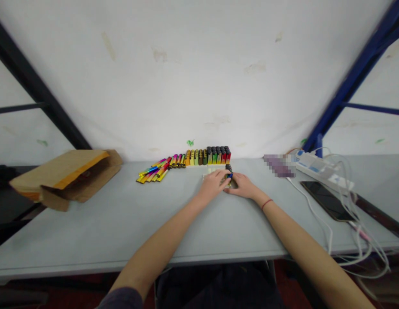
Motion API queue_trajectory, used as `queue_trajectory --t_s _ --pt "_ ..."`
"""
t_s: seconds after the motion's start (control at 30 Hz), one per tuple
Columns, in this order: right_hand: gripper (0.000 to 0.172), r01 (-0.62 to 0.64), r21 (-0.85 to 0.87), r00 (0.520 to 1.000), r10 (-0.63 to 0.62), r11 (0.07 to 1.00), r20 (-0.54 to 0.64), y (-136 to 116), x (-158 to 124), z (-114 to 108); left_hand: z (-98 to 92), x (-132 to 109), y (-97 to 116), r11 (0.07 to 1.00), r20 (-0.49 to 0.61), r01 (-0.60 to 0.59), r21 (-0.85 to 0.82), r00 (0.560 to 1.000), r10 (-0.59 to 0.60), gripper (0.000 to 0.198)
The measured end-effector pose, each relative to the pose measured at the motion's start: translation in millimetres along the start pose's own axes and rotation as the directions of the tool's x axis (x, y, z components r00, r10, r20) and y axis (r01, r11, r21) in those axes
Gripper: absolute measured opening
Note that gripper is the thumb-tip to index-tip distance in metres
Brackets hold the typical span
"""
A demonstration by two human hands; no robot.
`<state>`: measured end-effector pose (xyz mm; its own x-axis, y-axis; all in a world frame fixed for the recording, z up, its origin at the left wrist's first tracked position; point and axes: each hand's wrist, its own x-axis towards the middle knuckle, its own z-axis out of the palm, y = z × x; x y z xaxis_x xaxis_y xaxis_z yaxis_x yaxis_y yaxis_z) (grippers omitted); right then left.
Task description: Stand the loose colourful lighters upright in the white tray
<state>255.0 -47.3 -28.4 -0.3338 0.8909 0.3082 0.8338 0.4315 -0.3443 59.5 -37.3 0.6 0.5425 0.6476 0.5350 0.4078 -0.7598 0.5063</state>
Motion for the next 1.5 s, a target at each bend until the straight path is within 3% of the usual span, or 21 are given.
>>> queue_trajectory --t_s 0.07,0.13,0.23,0.3,0.4,0.47,0.53,0.63,0.77,0.97,1.17,1.37,1.5 --pt "0.054 -0.001 0.002 1.0 0.001 1.0 -0.002 0 0 0 -8.3 0 -2 0.993 0.008 -0.051 0.11 0.999 0.05 0.029" --pt "0.054 -0.008 0.003 1.0 0.008 1.0 0.004 -1 0 -1 -22.2 1 -11 0.977 -0.023 -0.024 0.213 0.999 0.029 0.033" --pt "0.053 -0.015 0.001 1.0 0.015 1.0 0.013 -2 -1 -3 -56.4 -3 -39 0.913 -0.167 0.195 0.359 0.976 -0.143 0.036" --pt "0.051 -0.015 -0.004 1.0 0.015 1.0 0.018 -3 -1 -5 -85.4 -12 -64 0.811 -0.338 0.418 0.41 0.895 -0.291 0.037" --pt "0.052 -0.02 -0.022 0.999 0.021 1.0 0.029 -4 -1 -5 -125.5 -31 -101 0.658 -0.543 0.658 0.366 0.725 -0.423 0.045" --pt "0.051 -0.025 -0.034 0.999 0.025 0.999 0.029 -4 -1 -5 -142.7 -44 -118 0.567 -0.542 0.774 0.282 0.616 -0.572 0.05" --pt "0.05 -0.026 -0.038 0.999 0.027 0.999 0.021 -4 -1 -5 -150.2 -52 -127 0.506 -0.453 0.816 0.279 0.577 -0.68 0.054" --pt "0.05 -0.028 -0.035 1.0 0.029 0.999 0.013 -4 -1 -4 -148.4 -56 -126 0.462 -0.363 0.811 0.359 0.577 -0.731 0.059" --pt "0.052 -0.027 -0.032 0.999 0.028 0.999 0.023 -4 0 -4 -138.1 -54 -112 0.361 -0.332 0.828 0.429 0.517 -0.789 0.063" --pt "0.053 -0.019 -0.026 0.999 0.02 0.999 0.025 -4 0 -5 -118.8 -53 -90 0.312 -0.286 0.818 0.483 0.485 -0.827 0.07" --pt "0.053 -0.02 -0.029 0.999 0.021 0.999 0.024 -4 -1 -5 -97.4 -45 -69 0.348 -0.273 0.793 0.5 0.526 -0.805 0.067" --pt "0.052 -0.019 -0.019 1.0 0.019 1.0 -0.001 -3 -1 -3 -84.8 -38 -68 0.383 -0.425 0.799 0.464 0.58 -0.695 0.067" --pt "0.05 -0.023 -0.016 1.0 0.023 1.0 0.013 -4 -1 -4 -86.8 -38 -68 0.41 -0.357 0.775 0.48 0.6 -0.716 0.067"
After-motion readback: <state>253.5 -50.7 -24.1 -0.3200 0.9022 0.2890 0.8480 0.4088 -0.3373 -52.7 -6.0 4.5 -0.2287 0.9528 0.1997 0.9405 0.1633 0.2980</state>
